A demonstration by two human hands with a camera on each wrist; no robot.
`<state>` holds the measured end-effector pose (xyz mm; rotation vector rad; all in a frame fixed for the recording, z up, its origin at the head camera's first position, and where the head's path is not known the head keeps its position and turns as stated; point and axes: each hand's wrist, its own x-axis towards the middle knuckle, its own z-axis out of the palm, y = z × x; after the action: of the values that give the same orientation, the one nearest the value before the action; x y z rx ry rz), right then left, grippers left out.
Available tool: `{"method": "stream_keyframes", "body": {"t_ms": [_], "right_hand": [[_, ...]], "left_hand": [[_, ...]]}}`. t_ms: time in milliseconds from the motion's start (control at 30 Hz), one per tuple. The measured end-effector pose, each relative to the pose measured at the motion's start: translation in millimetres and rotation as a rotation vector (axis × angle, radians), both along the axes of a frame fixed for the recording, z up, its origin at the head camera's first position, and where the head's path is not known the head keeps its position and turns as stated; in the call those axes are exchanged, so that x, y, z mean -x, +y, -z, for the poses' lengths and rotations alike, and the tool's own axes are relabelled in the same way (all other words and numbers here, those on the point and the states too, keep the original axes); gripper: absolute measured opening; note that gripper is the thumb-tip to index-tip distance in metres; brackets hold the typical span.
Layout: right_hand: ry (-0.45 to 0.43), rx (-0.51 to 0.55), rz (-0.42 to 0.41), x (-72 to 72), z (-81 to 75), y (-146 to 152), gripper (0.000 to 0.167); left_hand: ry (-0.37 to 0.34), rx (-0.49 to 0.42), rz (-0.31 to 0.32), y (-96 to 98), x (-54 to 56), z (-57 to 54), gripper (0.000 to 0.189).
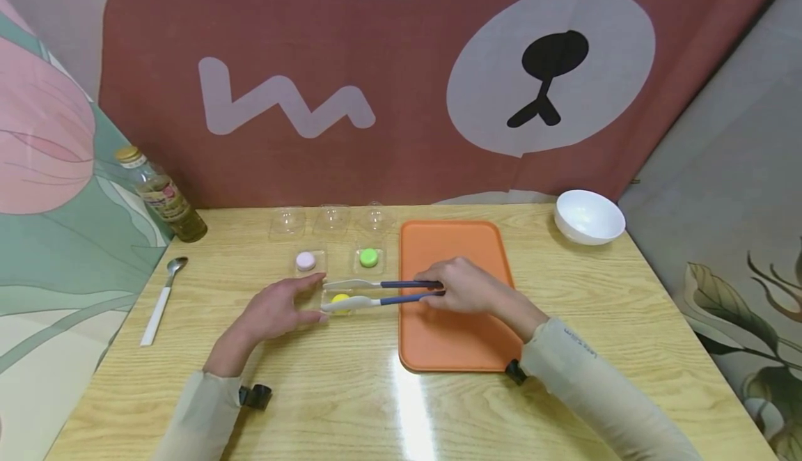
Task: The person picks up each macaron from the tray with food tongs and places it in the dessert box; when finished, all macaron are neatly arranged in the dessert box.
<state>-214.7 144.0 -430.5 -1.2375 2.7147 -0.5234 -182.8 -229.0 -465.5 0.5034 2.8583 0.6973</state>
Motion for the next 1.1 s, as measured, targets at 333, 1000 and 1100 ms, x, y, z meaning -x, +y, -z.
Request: {"method": "stream_keyframes", "body": {"t_ms": [333,1000,1100], "right_hand": [[0.013,0.014,-0.008,-1.2,-1.2,2.4,0.031],[0.03,0.065,0.048,-1.8,-6.8,9.7,0.033],[0.033,0.073,0.065,-1.3,-7.6,12.9,0.033]], "left_hand": [[0.0,0.008,0.002,-0.3,-0.6,-0.6,0.082],[-0.007,0.003,0.004,0.0,-2.8,-0.9,0.084],[-0.008,0.007,0.005,0.0,-2.2,-1.4,0.084]]}}
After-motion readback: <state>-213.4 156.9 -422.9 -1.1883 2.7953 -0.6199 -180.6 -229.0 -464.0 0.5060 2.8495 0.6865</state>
